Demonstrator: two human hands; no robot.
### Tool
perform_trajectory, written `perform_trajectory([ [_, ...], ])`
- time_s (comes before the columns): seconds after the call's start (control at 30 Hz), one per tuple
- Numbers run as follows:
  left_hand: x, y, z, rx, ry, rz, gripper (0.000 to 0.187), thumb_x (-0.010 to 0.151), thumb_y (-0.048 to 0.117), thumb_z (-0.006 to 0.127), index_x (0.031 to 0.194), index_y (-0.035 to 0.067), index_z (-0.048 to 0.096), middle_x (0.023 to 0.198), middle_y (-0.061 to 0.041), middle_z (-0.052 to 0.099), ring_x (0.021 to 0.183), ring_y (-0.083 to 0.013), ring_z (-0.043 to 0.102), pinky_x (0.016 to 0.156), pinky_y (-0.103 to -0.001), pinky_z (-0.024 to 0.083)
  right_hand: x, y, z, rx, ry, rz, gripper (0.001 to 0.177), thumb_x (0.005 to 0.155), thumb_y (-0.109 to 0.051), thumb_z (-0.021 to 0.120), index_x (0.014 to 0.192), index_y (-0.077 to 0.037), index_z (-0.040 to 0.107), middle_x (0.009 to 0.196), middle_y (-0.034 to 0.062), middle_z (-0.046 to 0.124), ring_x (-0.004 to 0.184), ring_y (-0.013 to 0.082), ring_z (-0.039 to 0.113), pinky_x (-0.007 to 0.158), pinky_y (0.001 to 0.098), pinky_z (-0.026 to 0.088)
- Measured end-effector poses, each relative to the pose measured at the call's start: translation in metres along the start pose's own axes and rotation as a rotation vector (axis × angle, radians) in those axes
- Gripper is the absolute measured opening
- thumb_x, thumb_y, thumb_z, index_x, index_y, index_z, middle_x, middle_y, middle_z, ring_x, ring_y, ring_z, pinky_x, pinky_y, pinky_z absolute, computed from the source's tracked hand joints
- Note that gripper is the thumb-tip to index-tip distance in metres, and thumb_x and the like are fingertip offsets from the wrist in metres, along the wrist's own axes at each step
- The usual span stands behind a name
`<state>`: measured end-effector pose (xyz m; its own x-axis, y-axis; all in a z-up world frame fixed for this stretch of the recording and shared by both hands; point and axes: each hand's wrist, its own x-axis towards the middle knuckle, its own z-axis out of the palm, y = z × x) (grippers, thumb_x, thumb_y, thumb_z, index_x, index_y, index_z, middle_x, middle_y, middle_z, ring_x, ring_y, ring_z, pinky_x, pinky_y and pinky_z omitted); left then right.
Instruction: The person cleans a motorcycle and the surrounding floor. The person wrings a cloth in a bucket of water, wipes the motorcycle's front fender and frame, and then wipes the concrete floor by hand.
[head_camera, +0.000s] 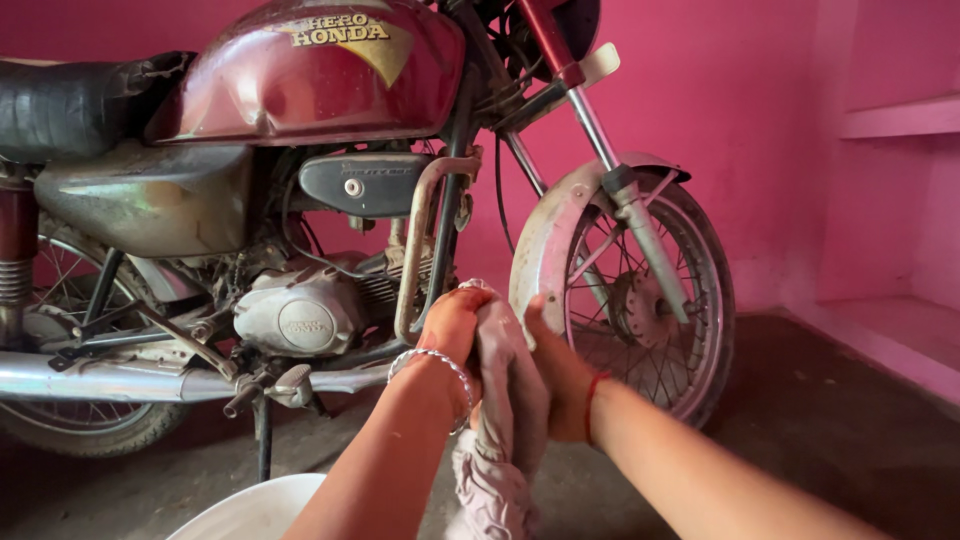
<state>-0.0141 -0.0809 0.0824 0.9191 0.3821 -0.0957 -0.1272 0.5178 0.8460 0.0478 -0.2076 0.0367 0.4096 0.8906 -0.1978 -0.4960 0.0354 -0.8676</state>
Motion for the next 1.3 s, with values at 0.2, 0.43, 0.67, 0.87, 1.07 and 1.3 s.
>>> perform_trajectory([
  [0.2, 0.03, -0.011, -0.04, 0.063, 0.143, 0.047, 0.019, 0.089, 0.029, 0.065, 0.098, 0.012, 0.068, 0.091, -0.008, 0.067, 0.082, -0.0219, 0.061, 0.069, -0.037, 0.053, 0.024, -0.035, -0.048, -0.226, 0.449, 0.165, 0.059, 0.091, -0.066, 0.064, 0.118, -0.015, 0.072, 0.129, 0.0024, 0.071, 0.112, 0.0194, 0.066, 0.103, 0.0428, 0.049],
  [0.43, 0.035, -0.013, -0.072, 0.367, 0.315, 0.171, 0.02, 0.086, 0.028, 0.068, 0.103, 0.017, 0.07, 0.081, -0.005, 0.059, 0.068, -0.0196, 0.054, 0.058, -0.037, 0.046, 0.026, -0.073, -0.066, -0.089, 0.421, -0.027, 0.045, 0.086, -0.04, 0.071, 0.113, -0.005, 0.074, 0.121, 0.0155, 0.076, 0.105, 0.0292, 0.073, 0.094, 0.0482, 0.057],
  [0.67, 0.02, 0.012, -0.061, 0.335, 0.277, 0.157, 0.033, 0.082, 0.039, 0.068, 0.1, 0.012, 0.07, 0.076, -0.004, 0.058, 0.059, -0.0186, 0.056, 0.049, -0.037, 0.04, -0.001, -0.069, -0.03, -0.459, 0.675, -0.337, 0.03, 0.078, -0.017, 0.077, 0.106, -0.012, 0.067, 0.1, 0.0066, 0.074, 0.091, 0.0238, 0.07, 0.078, 0.044, 0.052],
  [0.87, 0.021, 0.002, -0.049, 0.38, 0.485, 0.092, 0.063, 0.073, 0.05, 0.089, 0.112, 0.006, 0.068, 0.098, -0.008, 0.067, 0.081, -0.024, 0.063, 0.069, -0.046, 0.052, 0.014, -0.065, -0.038, -0.808, 0.727, -0.904, 0.024, 0.07, -0.003, 0.076, 0.086, -0.006, 0.058, 0.077, 0.0019, 0.06, 0.075, 0.0125, 0.057, 0.068, 0.0311, 0.048],
  [1.07, 0.034, -0.035, -0.057, 0.593, 0.288, -0.281, 0.066, 0.083, 0.059, 0.077, 0.113, 0.0, 0.075, 0.108, -0.016, 0.077, 0.089, -0.0274, 0.072, 0.075, -0.042, 0.057, 0.012, -0.057, -0.035, -0.614, 0.629, -0.807, 0.029, 0.061, 0.006, 0.072, 0.073, -0.008, 0.048, 0.071, 0.0009, 0.05, 0.069, 0.0125, 0.049, 0.062, 0.0307, 0.044],
  [1.3, 0.053, -0.046, -0.071, 0.426, 0.274, -0.111, 0.034, 0.088, 0.017, 0.067, 0.12, 0.01, 0.061, 0.105, -0.016, 0.067, 0.088, -0.027, 0.063, 0.073, -0.046, 0.054, 0.005, -0.053, -0.045, -0.543, 0.61, -0.593, 0.026, 0.063, 0.006, 0.071, 0.075, -0.009, 0.053, 0.072, 0.0034, 0.054, 0.069, 0.0161, 0.053, 0.063, 0.034, 0.043],
])
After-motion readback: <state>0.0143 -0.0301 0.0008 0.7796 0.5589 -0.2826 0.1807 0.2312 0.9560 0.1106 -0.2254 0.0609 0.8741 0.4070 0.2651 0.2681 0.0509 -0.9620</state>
